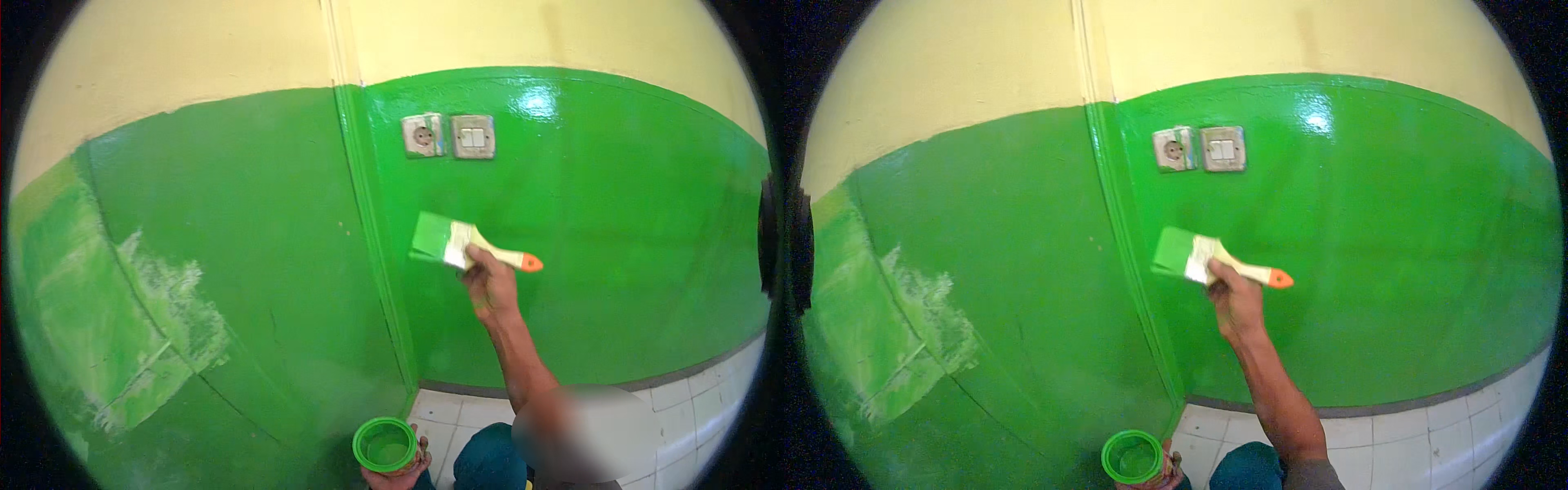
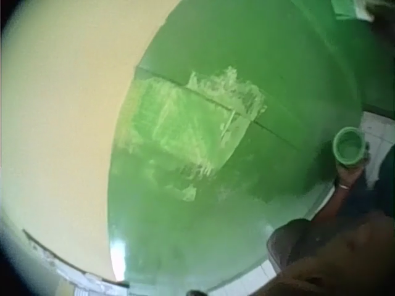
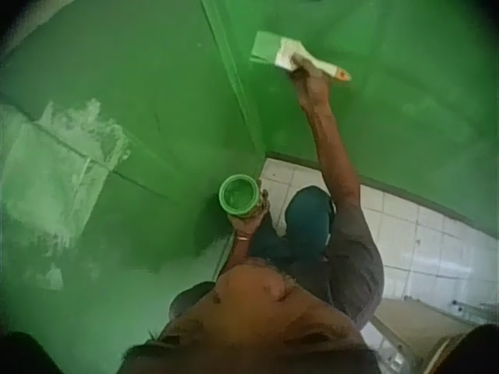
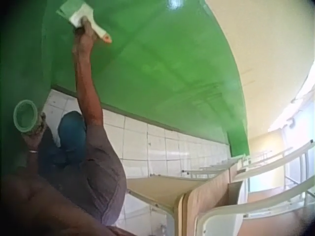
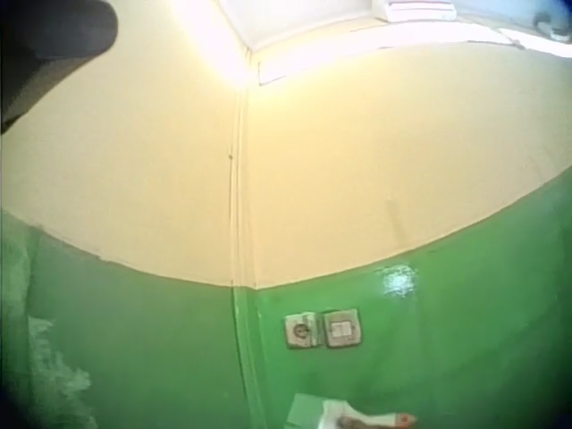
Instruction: Apply green paint to a wall using a brush.
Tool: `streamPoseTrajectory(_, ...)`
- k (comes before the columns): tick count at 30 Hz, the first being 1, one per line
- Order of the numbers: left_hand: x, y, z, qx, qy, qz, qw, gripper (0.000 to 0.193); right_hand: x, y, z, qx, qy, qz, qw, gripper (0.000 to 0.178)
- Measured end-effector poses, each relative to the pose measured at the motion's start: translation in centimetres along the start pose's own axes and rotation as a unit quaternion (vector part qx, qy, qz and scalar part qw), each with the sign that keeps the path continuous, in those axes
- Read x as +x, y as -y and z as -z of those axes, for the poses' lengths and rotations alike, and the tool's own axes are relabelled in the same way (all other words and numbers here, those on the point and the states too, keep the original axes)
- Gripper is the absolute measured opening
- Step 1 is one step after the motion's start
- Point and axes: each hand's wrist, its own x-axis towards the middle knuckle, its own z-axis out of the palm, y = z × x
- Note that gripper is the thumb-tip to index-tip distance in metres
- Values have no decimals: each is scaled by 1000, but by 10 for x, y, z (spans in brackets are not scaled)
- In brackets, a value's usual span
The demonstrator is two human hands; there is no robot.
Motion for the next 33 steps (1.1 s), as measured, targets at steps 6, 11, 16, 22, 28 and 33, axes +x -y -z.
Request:
streamPoseTrajectory(6,-48,-6,-1,-59,-98,-48,992,92,54,4,-102,-252,60,236,937,43)
streamPoseTrajectory(11,-71,-15,5,26,-37,-50,998,88,92,-1,-173,-267,87,328,902,38)
streamPoseTrajectory(16,-74,-25,7,68,6,-49,996,89,123,-17,-216,-225,61,365,901,32)
streamPoseTrajectory(22,-72,-32,9,48,17,-44,998,94,130,-25,-237,-370,31,385,845,27)
streamPoseTrajectory(28,-77,-38,11,-123,-182,-68,973,97,125,-6,-226,-321,13,393,862,29)
streamPoseTrajectory(33,-72,-36,13,29,1,-61,998,96,125,-14,-235,-372,-4,339,864,32)
